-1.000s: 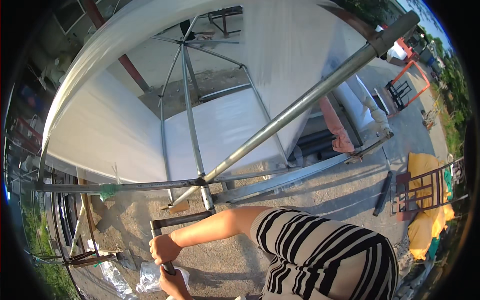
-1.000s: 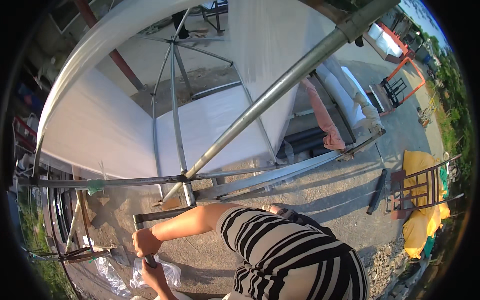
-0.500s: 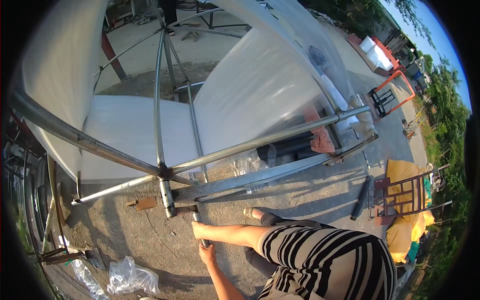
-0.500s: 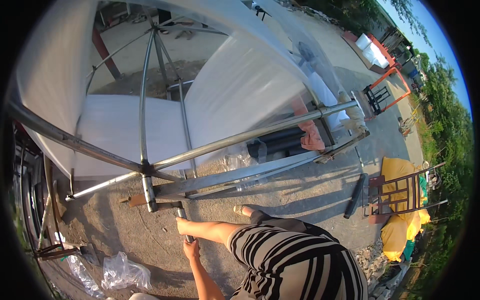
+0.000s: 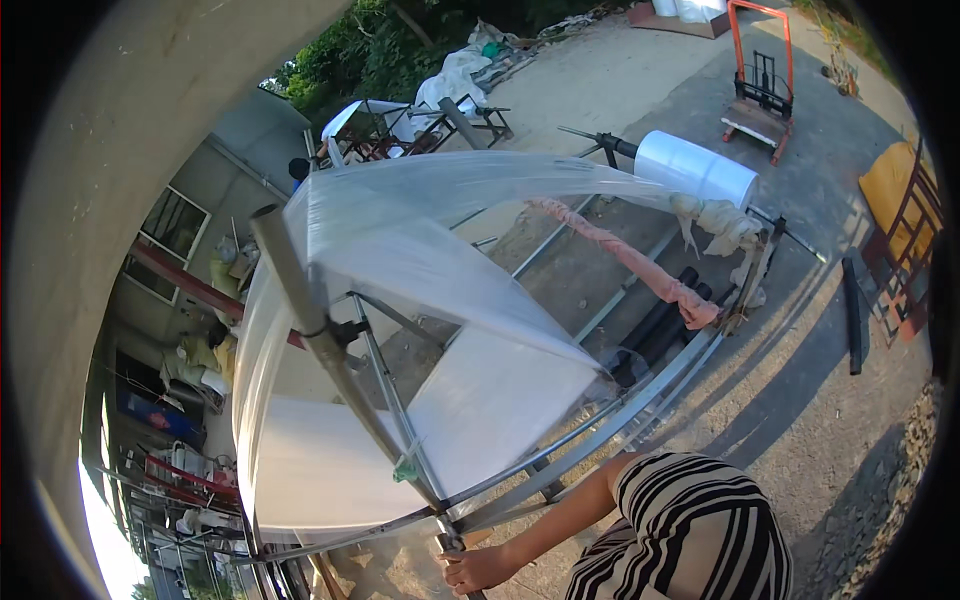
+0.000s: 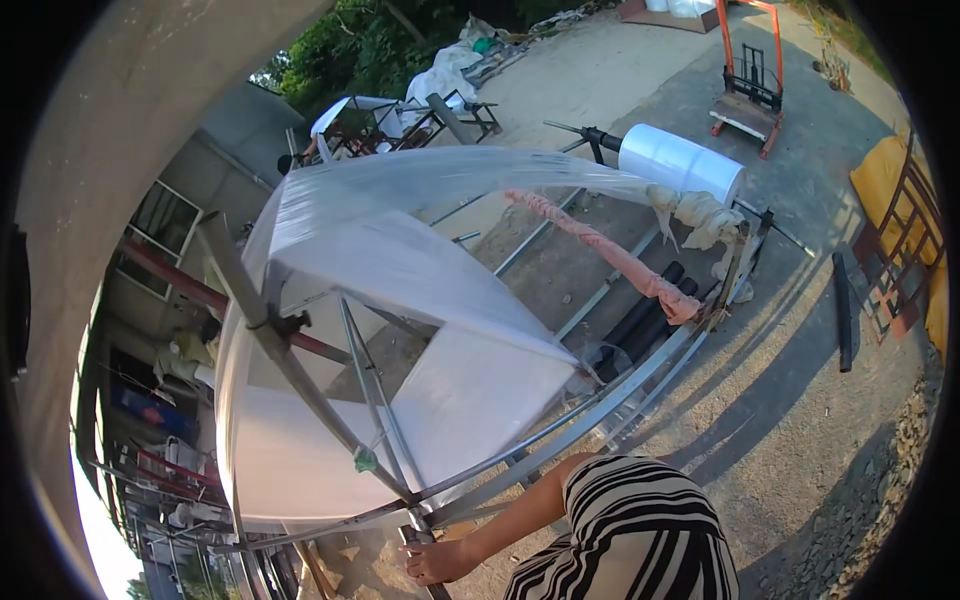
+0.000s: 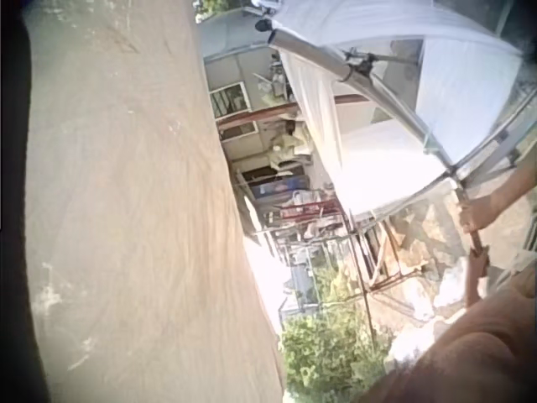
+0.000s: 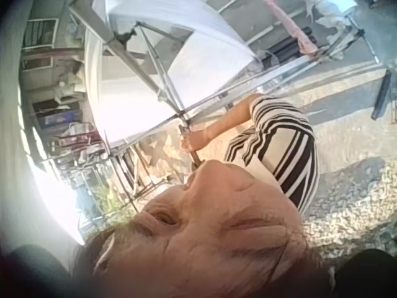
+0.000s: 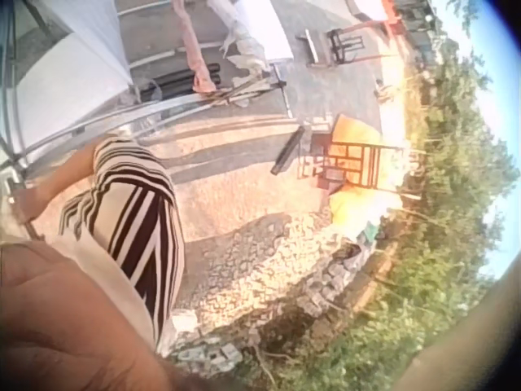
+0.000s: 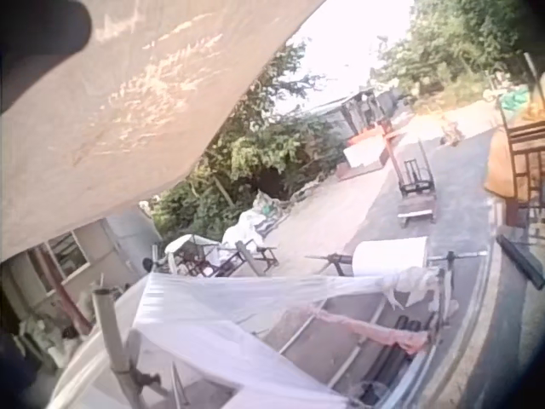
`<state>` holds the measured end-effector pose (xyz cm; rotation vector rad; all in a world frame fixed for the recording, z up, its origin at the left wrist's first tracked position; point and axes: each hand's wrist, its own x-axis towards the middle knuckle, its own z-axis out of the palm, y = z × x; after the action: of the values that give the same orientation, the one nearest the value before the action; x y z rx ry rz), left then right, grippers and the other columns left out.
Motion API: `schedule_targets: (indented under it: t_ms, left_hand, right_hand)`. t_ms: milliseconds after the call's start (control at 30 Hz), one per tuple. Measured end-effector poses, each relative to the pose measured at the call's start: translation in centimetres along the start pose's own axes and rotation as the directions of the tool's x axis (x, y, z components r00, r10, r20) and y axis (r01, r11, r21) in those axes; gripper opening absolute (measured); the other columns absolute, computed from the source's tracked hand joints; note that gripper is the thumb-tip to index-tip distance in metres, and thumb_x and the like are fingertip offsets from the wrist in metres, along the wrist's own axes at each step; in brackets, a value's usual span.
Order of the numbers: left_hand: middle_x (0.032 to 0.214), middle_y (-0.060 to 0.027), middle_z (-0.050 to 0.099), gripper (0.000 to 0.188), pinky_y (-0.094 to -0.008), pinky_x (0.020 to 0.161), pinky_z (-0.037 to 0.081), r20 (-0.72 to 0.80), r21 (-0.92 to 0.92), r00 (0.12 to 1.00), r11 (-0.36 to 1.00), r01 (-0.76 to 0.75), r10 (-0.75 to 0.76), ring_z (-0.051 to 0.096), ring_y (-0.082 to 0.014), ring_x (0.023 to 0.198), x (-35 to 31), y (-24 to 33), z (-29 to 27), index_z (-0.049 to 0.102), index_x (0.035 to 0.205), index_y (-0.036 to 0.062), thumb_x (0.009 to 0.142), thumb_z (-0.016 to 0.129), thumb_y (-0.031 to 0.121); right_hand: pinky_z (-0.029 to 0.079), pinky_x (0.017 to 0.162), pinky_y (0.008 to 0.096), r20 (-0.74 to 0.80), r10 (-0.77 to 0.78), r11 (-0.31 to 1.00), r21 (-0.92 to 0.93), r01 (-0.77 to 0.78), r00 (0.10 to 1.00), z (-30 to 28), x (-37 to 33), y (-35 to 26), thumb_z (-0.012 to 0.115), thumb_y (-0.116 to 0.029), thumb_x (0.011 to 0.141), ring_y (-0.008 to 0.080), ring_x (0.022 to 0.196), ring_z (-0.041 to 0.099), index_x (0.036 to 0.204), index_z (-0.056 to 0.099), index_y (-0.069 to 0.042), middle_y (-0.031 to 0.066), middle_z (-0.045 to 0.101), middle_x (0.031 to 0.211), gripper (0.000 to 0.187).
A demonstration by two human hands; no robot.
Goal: The person assembles a greenhouse by attaching a metal pole to the frame and securing a white plastic sheet over the structure. They adjust the sheet and tighten connections to ensure stability.
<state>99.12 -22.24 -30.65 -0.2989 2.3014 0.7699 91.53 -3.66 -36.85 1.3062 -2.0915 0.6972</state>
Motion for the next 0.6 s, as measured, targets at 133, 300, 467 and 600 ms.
schedule_targets:
  t_ms: [133,300,467,600]
  left_hand:
    - [0.072,-0.0089,0.058,0.032,-0.0321,0.047,0.044,-0.322,0.104,0.941,0.992,-0.076,0.106,0.053,-0.0172,0.054,7.1,-8.0,-9.5,0.050,0.103,0.0001,0.082,0.064,0.021]
    - [0.072,-0.0134,0.059,0.028,-0.0369,0.051,0.045,-0.589,0.419,0.743,0.906,-0.056,0.318,0.057,-0.0256,0.057,11.9,-10.0,-13.0,0.050,0.093,0.0019,0.076,0.064,0.018]
    - [0.059,-0.0132,0.059,0.018,-0.0396,0.048,0.044,-0.688,0.473,0.590,0.878,-0.076,0.422,0.057,-0.0313,0.050,21.0,-19.5,-10.2,0.052,0.073,0.0044,0.068,0.065,0.015]
    - [0.062,-0.0181,0.061,0.020,-0.0469,0.054,0.046,-0.583,0.286,0.765,0.950,-0.123,0.274,0.060,-0.0393,0.059,28.9,-22.2,-0.1,0.057,0.070,0.0048,0.061,0.066,0.020]
  right_hand:
    - [0.011,0.113,0.0568,-0.219,-0.053,0.979,-0.205,0.007,0.974,10.4,10.0,3.8,0.060,-0.015,0.074,0.0290,0.114,0.048,0.100,0.052,-0.011,0.0114,0.051,0.113,0.027]
    - [0.018,0.111,0.0540,-0.025,0.100,0.963,-0.248,-0.103,0.995,23.4,17.8,4.4,0.054,-0.021,0.076,0.0266,0.110,0.050,0.080,0.060,-0.018,0.0054,0.056,0.095,0.008]
    - [0.018,0.111,0.0554,0.346,0.267,0.956,-0.211,-0.202,0.899,35.6,14.7,4.3,0.056,-0.023,0.076,0.0260,0.106,0.051,0.074,0.066,-0.019,0.0023,0.058,0.091,0.011]
    - [0.018,0.111,0.0546,0.536,0.471,0.864,-0.442,-0.242,0.701,40.2,2.7,5.3,0.055,-0.027,0.078,0.0280,0.111,0.049,0.086,0.072,-0.019,0.0032,0.060,0.102,0.020]
